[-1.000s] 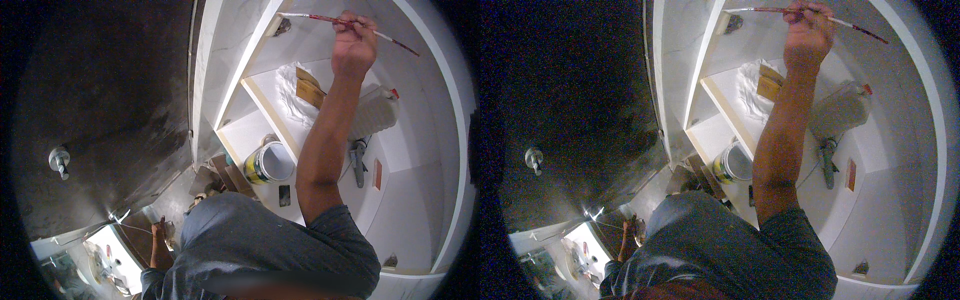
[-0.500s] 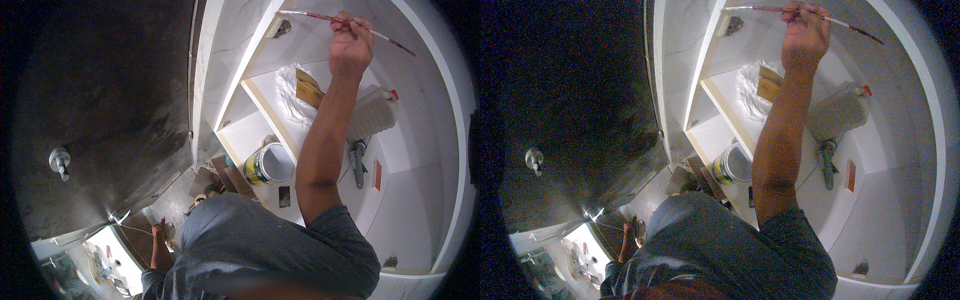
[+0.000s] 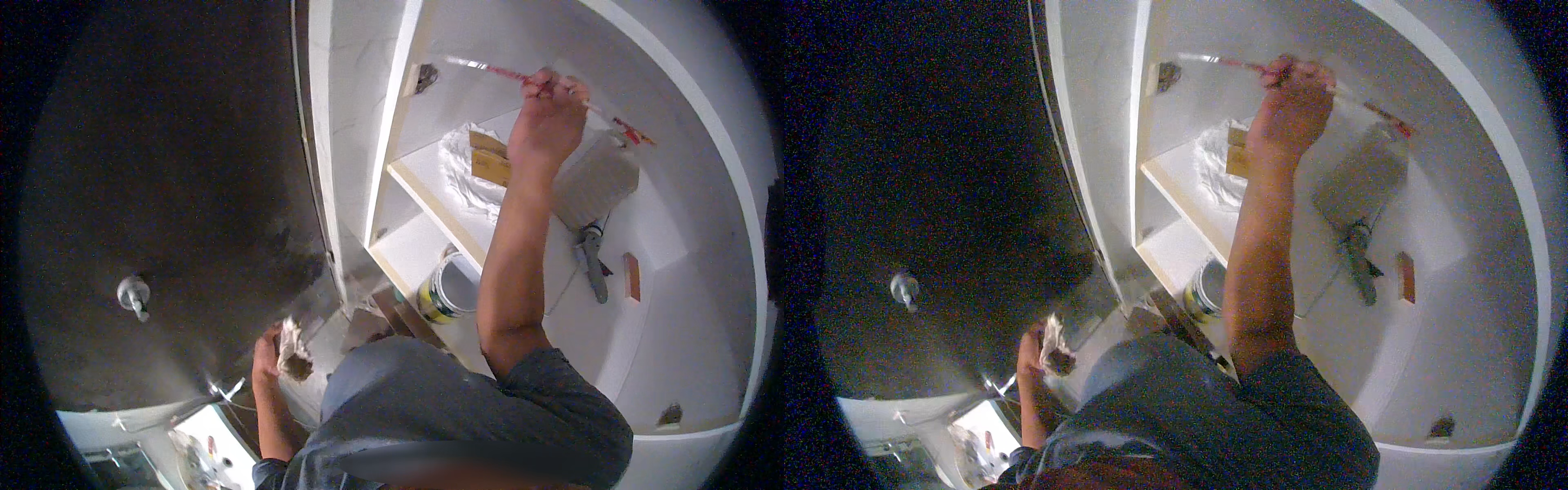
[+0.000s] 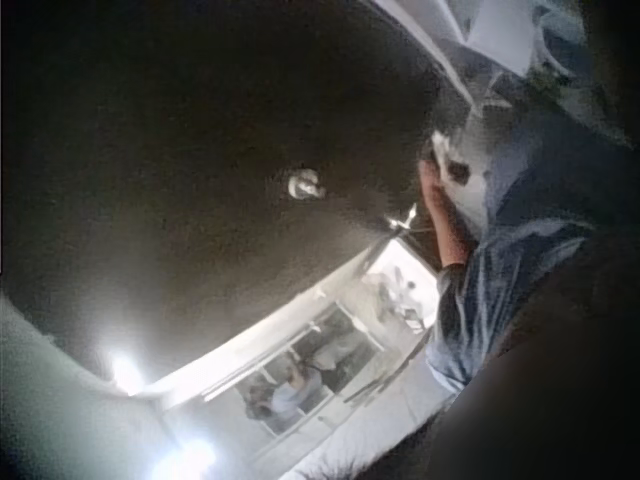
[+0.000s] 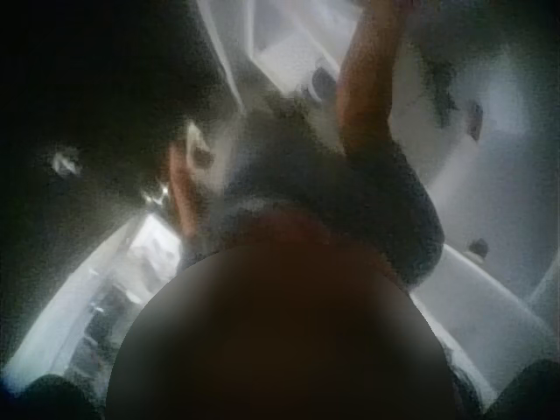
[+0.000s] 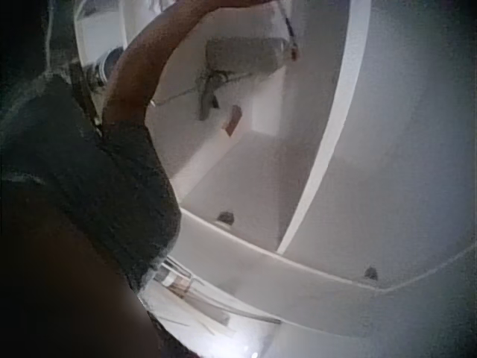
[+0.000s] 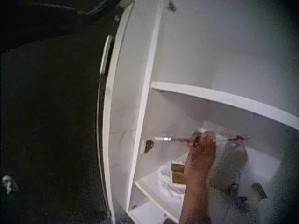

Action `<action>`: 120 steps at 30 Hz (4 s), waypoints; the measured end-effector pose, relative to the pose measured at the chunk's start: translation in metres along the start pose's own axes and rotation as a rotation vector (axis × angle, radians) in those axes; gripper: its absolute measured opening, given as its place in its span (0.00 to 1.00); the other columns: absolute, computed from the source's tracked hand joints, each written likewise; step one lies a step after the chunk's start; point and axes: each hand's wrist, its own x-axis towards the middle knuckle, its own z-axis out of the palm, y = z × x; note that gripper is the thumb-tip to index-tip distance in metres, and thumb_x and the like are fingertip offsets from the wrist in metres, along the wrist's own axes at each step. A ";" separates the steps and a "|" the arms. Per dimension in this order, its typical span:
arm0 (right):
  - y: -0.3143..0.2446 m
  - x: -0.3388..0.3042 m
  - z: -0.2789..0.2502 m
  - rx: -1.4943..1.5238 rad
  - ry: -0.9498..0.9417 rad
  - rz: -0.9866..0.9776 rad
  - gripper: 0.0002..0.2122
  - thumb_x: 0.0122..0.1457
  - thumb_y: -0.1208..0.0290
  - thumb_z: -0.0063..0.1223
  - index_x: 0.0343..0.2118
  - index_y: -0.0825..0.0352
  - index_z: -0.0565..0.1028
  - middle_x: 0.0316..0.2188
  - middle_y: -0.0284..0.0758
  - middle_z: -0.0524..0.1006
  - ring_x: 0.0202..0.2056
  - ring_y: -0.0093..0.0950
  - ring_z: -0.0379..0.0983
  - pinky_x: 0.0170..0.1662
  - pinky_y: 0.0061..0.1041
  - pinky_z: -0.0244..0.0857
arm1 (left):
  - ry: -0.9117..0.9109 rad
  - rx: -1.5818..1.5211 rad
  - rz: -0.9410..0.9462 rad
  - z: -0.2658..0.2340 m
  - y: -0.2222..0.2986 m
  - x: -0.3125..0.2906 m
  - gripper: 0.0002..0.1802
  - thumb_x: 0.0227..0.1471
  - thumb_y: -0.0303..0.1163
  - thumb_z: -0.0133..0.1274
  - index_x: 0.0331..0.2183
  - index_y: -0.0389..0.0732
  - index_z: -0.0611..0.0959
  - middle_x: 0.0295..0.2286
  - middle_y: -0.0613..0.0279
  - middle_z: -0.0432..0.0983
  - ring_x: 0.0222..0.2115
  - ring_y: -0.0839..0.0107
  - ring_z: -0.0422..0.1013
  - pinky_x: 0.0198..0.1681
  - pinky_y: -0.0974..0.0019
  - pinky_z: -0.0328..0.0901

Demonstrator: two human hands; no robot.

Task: The person paints the interior of a white cabinet using a small brush and a paint can. They repeatedly dip the brush into the paint, apply it to the cabinet edges and shelves, and wipe excess paint with a cloth. The person moves the paint can to a different location and continues painting.

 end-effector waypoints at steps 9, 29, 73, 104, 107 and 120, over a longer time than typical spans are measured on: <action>-0.028 -0.097 -0.016 0.013 0.095 -0.022 0.04 0.60 0.82 0.46 0.36 0.67 0.68 0.37 0.38 0.69 0.37 0.28 0.66 0.48 0.29 0.65 | -0.227 0.440 1.071 0.221 0.208 -0.077 0.10 0.62 0.30 0.53 0.44 0.37 0.77 0.34 0.67 0.76 0.35 0.80 0.69 0.41 0.73 0.65; -0.035 -0.120 -0.040 0.061 0.076 -0.039 0.03 0.58 0.82 0.46 0.34 0.69 0.69 0.38 0.38 0.69 0.39 0.31 0.71 0.48 0.29 0.66 | 0.468 1.252 2.225 0.425 0.428 -0.142 0.13 0.53 0.36 0.58 0.38 0.39 0.82 0.39 0.55 0.79 0.44 0.53 0.73 0.49 0.53 0.66; -0.032 -0.123 -0.033 0.129 0.080 0.038 0.06 0.56 0.83 0.41 0.36 0.70 0.69 0.40 0.41 0.69 0.40 0.32 0.71 0.50 0.30 0.65 | 0.497 1.243 2.307 0.448 0.431 -0.137 0.11 0.50 0.40 0.63 0.35 0.45 0.84 0.31 0.56 0.81 0.37 0.55 0.76 0.52 0.49 0.59; -0.035 -0.123 -0.034 0.095 0.072 -0.001 0.05 0.58 0.83 0.42 0.36 0.70 0.69 0.40 0.41 0.69 0.40 0.31 0.71 0.50 0.29 0.64 | 0.414 1.244 2.440 0.442 0.441 -0.132 0.15 0.50 0.37 0.62 0.38 0.39 0.84 0.40 0.51 0.77 0.44 0.54 0.72 0.54 0.48 0.58; -0.035 -0.123 -0.036 0.090 0.062 -0.016 0.05 0.58 0.84 0.41 0.36 0.70 0.69 0.41 0.41 0.69 0.40 0.31 0.71 0.50 0.29 0.64 | 0.412 1.338 2.368 0.438 0.445 -0.132 0.16 0.50 0.37 0.62 0.38 0.36 0.84 0.44 0.51 0.74 0.48 0.54 0.70 0.55 0.48 0.58; -0.036 -0.120 -0.037 0.087 0.057 -0.048 0.05 0.58 0.83 0.41 0.36 0.71 0.69 0.40 0.40 0.68 0.41 0.31 0.71 0.49 0.28 0.65 | 0.458 1.427 2.314 0.445 0.436 -0.136 0.10 0.52 0.33 0.57 0.38 0.45 0.87 0.43 0.58 0.77 0.47 0.57 0.72 0.55 0.49 0.58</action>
